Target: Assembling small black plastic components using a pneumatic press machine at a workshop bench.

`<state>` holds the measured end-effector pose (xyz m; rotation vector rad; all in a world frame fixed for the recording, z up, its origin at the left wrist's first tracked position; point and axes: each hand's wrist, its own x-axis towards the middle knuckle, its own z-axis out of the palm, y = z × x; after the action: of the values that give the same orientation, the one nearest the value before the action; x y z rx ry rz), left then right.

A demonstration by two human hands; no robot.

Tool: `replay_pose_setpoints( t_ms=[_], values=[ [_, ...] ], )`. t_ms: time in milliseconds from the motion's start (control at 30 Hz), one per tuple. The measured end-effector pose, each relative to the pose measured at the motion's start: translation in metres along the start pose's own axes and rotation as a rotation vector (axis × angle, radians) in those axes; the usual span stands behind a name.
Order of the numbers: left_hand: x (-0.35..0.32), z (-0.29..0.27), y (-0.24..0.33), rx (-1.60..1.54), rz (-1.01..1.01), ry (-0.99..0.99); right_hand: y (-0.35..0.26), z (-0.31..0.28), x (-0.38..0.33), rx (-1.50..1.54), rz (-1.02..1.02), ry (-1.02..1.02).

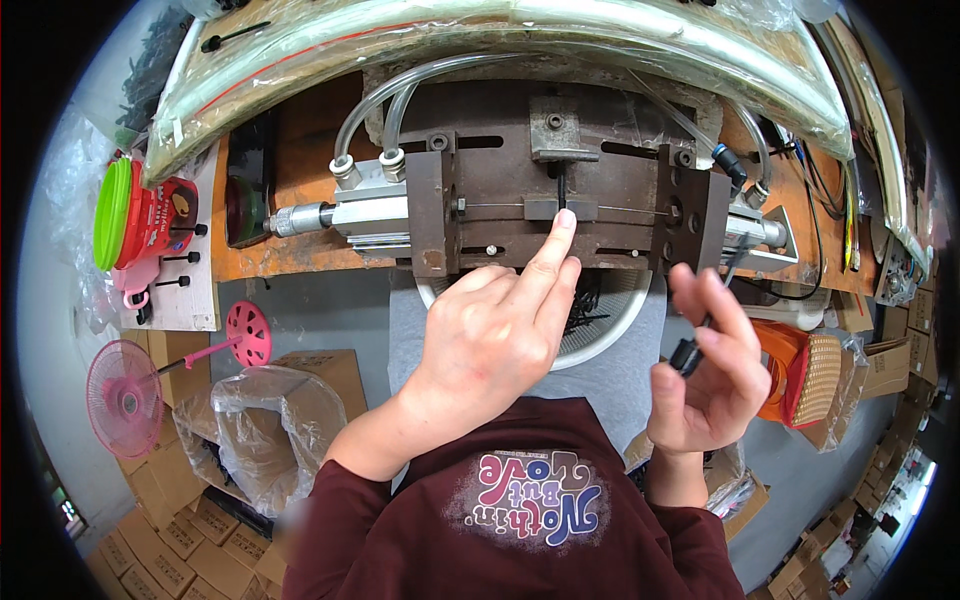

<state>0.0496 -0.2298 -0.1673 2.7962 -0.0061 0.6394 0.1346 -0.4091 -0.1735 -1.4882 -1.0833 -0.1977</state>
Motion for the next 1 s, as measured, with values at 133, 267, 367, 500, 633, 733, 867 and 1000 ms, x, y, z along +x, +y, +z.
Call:
replay_pose_setpoints(
  t_ms=[133, 267, 367, 500, 633, 733, 867, 1000],
  values=[
    [-0.002, 0.000, -0.003, -0.019, -0.006, 0.003, -0.012, 0.003, 0.005, -0.342, 0.056, -0.103],
    [-0.004, 0.004, -0.005, -0.048, 0.005, 0.068, -0.008, 0.012, 0.014, -0.419, 0.014, -0.138],
    [-0.005, -0.009, -0.006, -0.198, -0.004, 0.027, 0.001, 0.016, 0.021, -0.426, -0.025, -0.170],
    [-0.028, -0.031, -0.014, -0.438, 0.012, -0.151, 0.006, 0.021, 0.022, -0.477, -0.033, -0.304],
    [-0.033, -0.047, -0.007, -0.667, 0.065, 0.046, 0.009, 0.035, 0.023, -0.591, -0.093, -0.389],
    [-0.035, -0.071, -0.011, -1.155, 0.348, 0.222, 0.010, 0.040, 0.022, -0.679, -0.110, -0.387],
    [-0.016, -0.115, -0.020, -1.434, 0.860, 0.146, 0.003, 0.042, 0.031, -0.721, -0.063, -0.388],
    [-0.004, -0.125, 0.024, -1.282, 0.834, 0.942, -0.002, 0.046, 0.029, -0.749, -0.034, -0.392]
  ],
)
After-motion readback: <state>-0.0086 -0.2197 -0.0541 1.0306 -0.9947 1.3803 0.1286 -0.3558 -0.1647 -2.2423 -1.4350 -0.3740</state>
